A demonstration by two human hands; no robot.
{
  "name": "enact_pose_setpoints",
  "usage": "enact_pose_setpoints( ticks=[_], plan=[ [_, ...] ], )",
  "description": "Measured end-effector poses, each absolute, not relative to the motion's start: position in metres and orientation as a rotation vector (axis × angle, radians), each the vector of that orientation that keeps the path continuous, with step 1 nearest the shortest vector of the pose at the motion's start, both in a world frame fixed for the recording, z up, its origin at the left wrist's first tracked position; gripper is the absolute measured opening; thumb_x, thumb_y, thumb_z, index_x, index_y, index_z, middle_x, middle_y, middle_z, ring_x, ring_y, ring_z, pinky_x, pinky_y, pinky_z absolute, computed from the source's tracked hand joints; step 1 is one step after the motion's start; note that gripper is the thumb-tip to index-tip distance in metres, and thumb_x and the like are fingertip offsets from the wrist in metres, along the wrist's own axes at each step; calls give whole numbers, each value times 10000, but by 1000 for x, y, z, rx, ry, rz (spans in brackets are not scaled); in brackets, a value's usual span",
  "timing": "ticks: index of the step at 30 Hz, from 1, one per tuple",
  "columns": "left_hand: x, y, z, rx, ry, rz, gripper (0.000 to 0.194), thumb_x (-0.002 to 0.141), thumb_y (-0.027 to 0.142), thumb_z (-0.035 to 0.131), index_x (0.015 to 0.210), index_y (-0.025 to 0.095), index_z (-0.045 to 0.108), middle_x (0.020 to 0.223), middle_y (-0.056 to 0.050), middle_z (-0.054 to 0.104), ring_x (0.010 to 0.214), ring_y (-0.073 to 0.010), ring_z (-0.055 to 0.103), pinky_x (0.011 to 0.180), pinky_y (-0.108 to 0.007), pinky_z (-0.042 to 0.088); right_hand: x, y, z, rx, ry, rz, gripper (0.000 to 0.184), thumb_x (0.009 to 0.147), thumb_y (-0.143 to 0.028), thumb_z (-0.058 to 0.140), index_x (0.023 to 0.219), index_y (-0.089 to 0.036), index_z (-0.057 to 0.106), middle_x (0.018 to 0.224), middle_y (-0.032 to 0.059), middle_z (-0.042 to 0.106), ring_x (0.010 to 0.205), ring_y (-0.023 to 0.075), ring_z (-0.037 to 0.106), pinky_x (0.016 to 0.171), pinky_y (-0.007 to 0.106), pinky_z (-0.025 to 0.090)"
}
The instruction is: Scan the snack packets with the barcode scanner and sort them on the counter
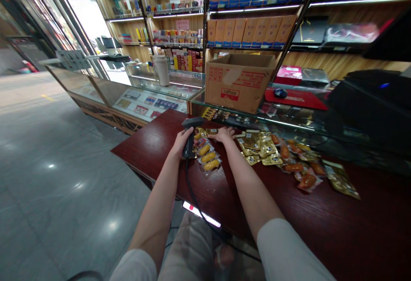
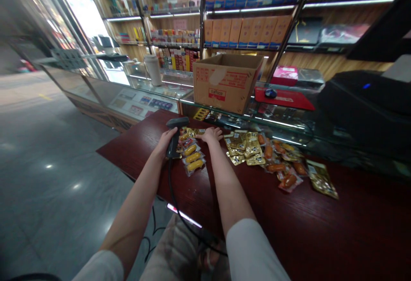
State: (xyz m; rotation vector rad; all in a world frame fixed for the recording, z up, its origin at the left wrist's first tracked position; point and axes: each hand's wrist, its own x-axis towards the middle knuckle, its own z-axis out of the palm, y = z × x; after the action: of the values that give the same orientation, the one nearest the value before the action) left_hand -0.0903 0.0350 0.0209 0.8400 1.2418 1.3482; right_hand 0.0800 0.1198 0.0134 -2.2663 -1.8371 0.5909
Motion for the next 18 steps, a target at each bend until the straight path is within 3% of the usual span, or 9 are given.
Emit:
enact_pose_setpoints(
  ticks=[4,9,13,18],
  plan=[
    [-91,36,18,846,1239,1360,271,914,391,636,850,128,642,519,-42,641,417,-133,576,452,-224,477,90,122,10,-2207,-1853,574,1049,704,-655,806,1511,-123,401,1577,272,330,1466,398,320,1157,523,304],
    [-92,38,15,856,1227,1364,350,860,469,716,882,124,659,548,-32,646,431,-126,585,467,-224,487,99,131,8,-2183,-1883,636,1022,667,-647,834,1471,-160,431,1566,255,332,1460,399,313,1142,517,297],
    [-92,39,14,856,1230,1368,350,868,470,701,861,123,659,535,-34,640,435,-130,586,472,-226,490,99,137,4,-2150,-1833,669,981,606,-625,871,1399,-217,463,1512,205,393,1417,387,360,1108,523,310],
    [-90,36,18,863,1241,1332,329,882,458,683,840,134,641,525,-35,645,418,-123,567,460,-218,478,99,133,-3,-2063,-1773,637,888,665,-484,862,1394,-242,417,1456,178,497,1356,367,448,1090,495,332]
  ],
)
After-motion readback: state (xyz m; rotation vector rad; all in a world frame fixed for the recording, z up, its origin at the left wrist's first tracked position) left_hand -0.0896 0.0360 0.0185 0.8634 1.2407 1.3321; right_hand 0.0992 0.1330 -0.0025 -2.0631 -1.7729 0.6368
